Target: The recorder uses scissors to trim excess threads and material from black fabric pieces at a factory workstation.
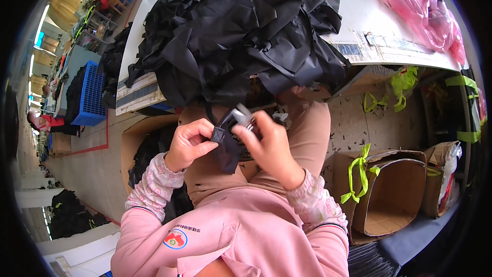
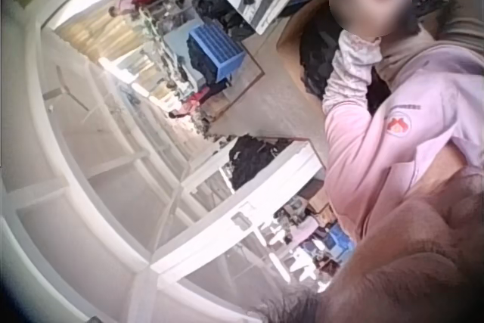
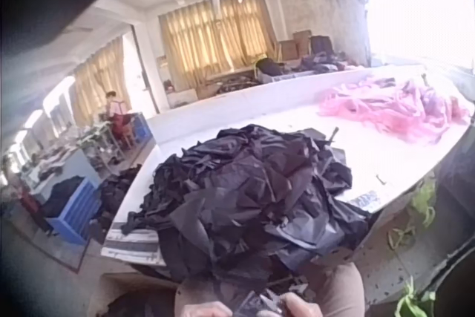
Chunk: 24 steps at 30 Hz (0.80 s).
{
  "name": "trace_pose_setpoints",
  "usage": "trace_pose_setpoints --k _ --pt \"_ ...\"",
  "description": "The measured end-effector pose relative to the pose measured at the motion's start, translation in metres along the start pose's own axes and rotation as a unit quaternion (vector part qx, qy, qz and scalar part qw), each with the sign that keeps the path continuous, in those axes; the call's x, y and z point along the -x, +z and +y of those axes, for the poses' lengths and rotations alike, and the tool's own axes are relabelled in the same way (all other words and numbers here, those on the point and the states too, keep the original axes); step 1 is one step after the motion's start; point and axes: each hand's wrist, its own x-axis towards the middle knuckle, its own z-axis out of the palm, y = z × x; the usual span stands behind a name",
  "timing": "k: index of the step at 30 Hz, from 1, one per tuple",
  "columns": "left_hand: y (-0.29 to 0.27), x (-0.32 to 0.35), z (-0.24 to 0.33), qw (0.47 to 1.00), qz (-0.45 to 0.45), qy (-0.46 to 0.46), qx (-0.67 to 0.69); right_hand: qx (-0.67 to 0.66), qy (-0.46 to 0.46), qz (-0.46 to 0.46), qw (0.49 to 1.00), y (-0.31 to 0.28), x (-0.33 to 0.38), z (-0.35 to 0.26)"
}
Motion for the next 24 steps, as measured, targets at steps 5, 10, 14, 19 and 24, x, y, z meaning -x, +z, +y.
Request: trace_pose_setpoints --k 5,10,14,19,24 --pt "-0.001 0.003 -0.006 1.000 0.006 -0.003 -0.013 -0.233 0.284 0.000 0.930 0.031 -0.046 0.058" --pt "-0.013 0.014 0.004 0.999 -0.023 -0.012 -0.026 -0.331 0.251 -0.004 0.910 0.057 -0.049 0.054" --pt "-0.058 0.051 -0.001 0.983 -0.074 -0.100 -0.138 -0.376 0.222 0.028 0.899 0.030 -0.039 0.021" --pt "-0.149 0.162 -0.081 0.887 -0.051 -0.312 -0.336 -0.438 0.182 0.027 0.880 -0.029 -0.018 -0.023" --pt "-0.211 0.299 -0.198 0.735 -0.081 -0.558 -0.377 -0.522 0.002 0.047 0.852 -0.060 0.008 -0.022"
